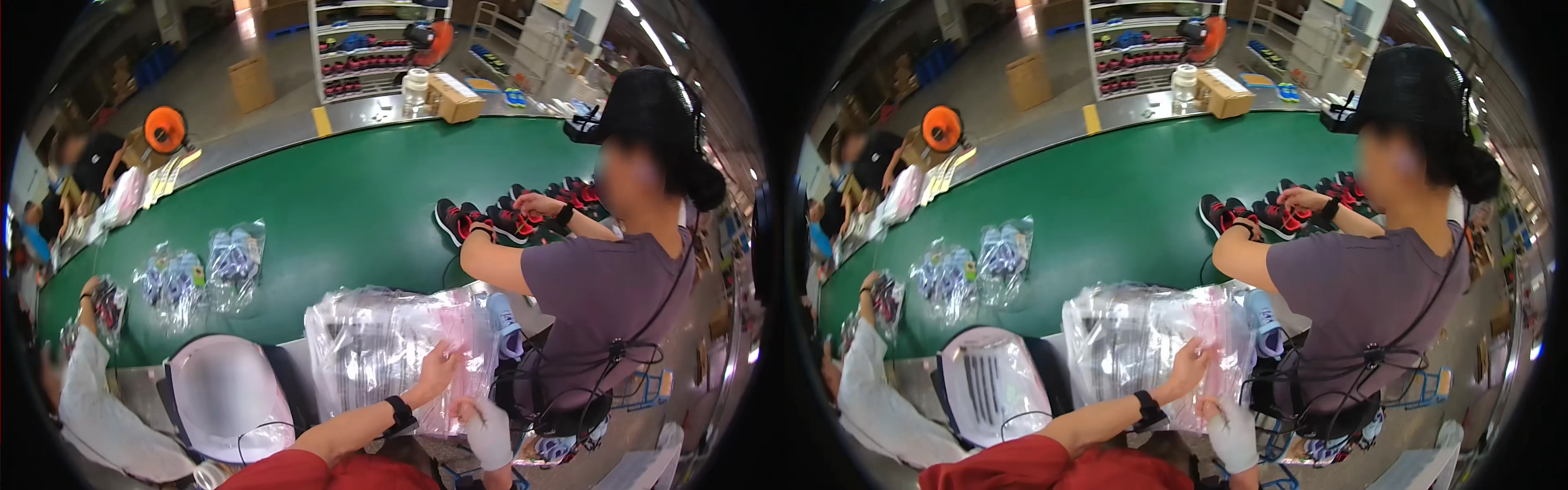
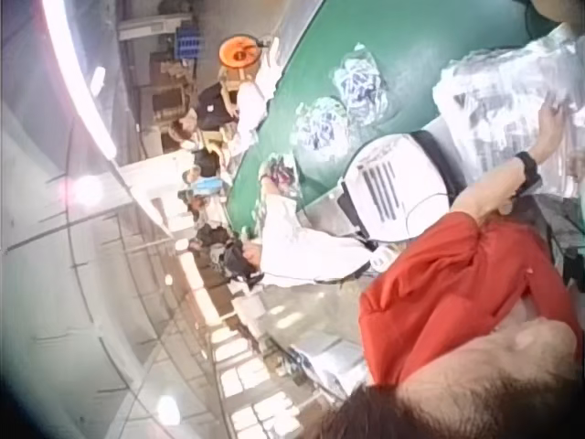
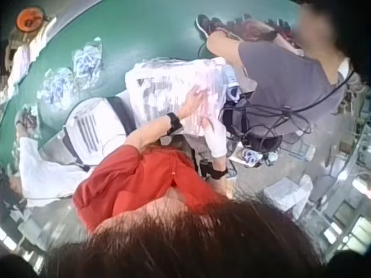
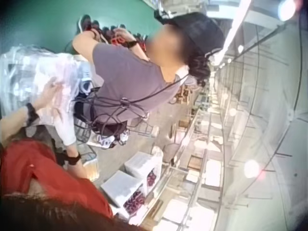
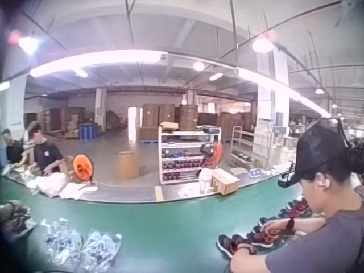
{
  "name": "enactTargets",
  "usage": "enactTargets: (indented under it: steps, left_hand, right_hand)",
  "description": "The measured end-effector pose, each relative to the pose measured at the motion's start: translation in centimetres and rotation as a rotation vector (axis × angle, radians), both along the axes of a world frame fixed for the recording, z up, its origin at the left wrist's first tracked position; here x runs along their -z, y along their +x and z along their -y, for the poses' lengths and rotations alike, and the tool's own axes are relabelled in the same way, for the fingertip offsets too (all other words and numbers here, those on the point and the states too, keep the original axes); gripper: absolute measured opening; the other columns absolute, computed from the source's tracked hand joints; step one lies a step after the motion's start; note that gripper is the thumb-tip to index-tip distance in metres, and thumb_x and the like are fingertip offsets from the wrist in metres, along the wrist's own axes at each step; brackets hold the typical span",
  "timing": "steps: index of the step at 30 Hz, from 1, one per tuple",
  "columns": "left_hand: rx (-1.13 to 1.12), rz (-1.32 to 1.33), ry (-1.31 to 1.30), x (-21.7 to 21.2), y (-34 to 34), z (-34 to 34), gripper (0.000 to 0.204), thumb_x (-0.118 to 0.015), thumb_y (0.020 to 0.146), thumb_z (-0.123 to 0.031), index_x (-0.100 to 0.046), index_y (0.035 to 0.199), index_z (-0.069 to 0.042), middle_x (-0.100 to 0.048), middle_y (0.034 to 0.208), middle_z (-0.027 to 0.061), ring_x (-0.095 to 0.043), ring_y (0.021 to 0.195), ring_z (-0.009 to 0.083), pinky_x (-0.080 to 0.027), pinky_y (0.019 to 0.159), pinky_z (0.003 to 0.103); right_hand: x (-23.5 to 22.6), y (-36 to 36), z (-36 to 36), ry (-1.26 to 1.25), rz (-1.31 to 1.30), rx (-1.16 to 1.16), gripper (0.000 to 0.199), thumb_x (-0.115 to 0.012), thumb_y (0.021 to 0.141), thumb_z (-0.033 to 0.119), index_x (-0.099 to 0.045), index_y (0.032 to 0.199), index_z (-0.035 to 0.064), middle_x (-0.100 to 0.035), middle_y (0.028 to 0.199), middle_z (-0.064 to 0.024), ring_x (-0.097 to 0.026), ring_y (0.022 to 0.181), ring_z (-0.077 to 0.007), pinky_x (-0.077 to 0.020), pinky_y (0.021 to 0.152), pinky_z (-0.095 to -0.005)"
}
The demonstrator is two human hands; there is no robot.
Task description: The person repeatedly picks up black and red sneakers from a green conveyor belt, places each shoe into a clear plastic bag, and sets the packaged shoe aside. The process is repeated continuously as new shoes arrive on the belt.
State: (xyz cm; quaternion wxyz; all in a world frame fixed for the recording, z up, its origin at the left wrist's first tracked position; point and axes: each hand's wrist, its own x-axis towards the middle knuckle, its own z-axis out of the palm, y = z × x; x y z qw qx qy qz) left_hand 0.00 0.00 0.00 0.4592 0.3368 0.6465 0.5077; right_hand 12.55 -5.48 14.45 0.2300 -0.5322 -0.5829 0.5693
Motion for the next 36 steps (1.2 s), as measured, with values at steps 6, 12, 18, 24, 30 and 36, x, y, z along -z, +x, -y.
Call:
enactTargets:
  steps: [6,12,18,24,30,36]
  left_hand:
    - [0.175,-0.377,-0.184,-3.4,-4.6,-2.3,0.062,-0.064,0.081,-0.042,-0.048,0.117,0.006,-0.063,0.077,0.0139,-0.062,0.07,0.0234,-0.048,0.062,0.037]
    - [0.16,-0.274,-0.037,-9.1,-4.4,2.6,0.072,-0.063,0.082,-0.039,-0.034,0.134,0.003,-0.049,0.124,0.025,-0.05,0.111,0.0364,-0.041,0.094,0.036]
    - [-0.133,-0.612,0.144,-11.9,-14.4,17.7,0.042,-0.065,0.082,-0.024,-0.054,0.117,-0.004,-0.059,0.107,0.017,-0.056,0.102,0.0299,-0.044,0.089,0.036]
    - [-0.427,-0.858,-0.615,-3.0,-23.9,29.3,0.06,-0.072,0.073,-0.034,-0.049,0.113,0.003,-0.054,0.089,0.018,-0.056,0.089,0.0316,-0.048,0.073,0.04]
    - [-0.472,-0.654,-0.629,2.3,-24.3,29.9,0.053,-0.07,0.074,-0.034,-0.047,0.11,-0.003,-0.057,0.097,0.0186,-0.059,0.089,0.0322,-0.048,0.071,0.043]
    - [-0.458,-0.17,-0.468,3.3,-27.4,32.7,0.04,-0.061,0.078,-0.019,-0.055,0.115,-0.008,-0.063,0.075,0.0111,-0.063,0.068,0.0261,-0.05,0.065,0.037]
  right_hand:
    - [1.8,1.2,-1.9,0.081,-0.008,-0.215,0.02,-0.053,0.09,0.014,-0.063,0.098,-0.0012,-0.068,0.082,-0.0106,-0.065,0.075,-0.0147,-0.0503,0.068,-0.0262]
    - [0.4,-0.6,-3.0,0.072,0.021,-0.324,0.017,-0.054,0.089,0.011,-0.063,0.097,-0.0005,-0.067,0.08,-0.0111,-0.065,0.074,-0.0148,-0.05,0.066,-0.0264]
    - [-2.5,-4.3,-1.1,-0.08,-0.087,-0.361,0.017,-0.053,0.088,0.008,-0.062,0.097,-0.0029,-0.067,0.082,-0.0109,-0.064,0.073,-0.0145,-0.0503,0.067,-0.0259]
    - [-2.8,-16.8,1.6,0.099,-0.001,-0.924,0.017,-0.053,0.088,0.009,-0.062,0.098,-0.0007,-0.066,0.081,-0.0096,-0.064,0.072,-0.0138,-0.0497,0.066,-0.0256]
    - [1.0,-26.8,5.6,-0.099,-0.013,-1.013,0.02,-0.051,0.09,0.012,-0.062,0.1,-0.0011,-0.065,0.082,-0.0083,-0.062,0.075,-0.012,-0.0494,0.07,-0.0251]
    - [6.5,-30.9,7.8,-0.163,-0.004,-0.999,0.045,-0.055,0.087,0.023,-0.047,0.124,-0.001,-0.064,0.096,-0.0186,-0.065,0.08,-0.0209,-0.049,0.075,-0.03]
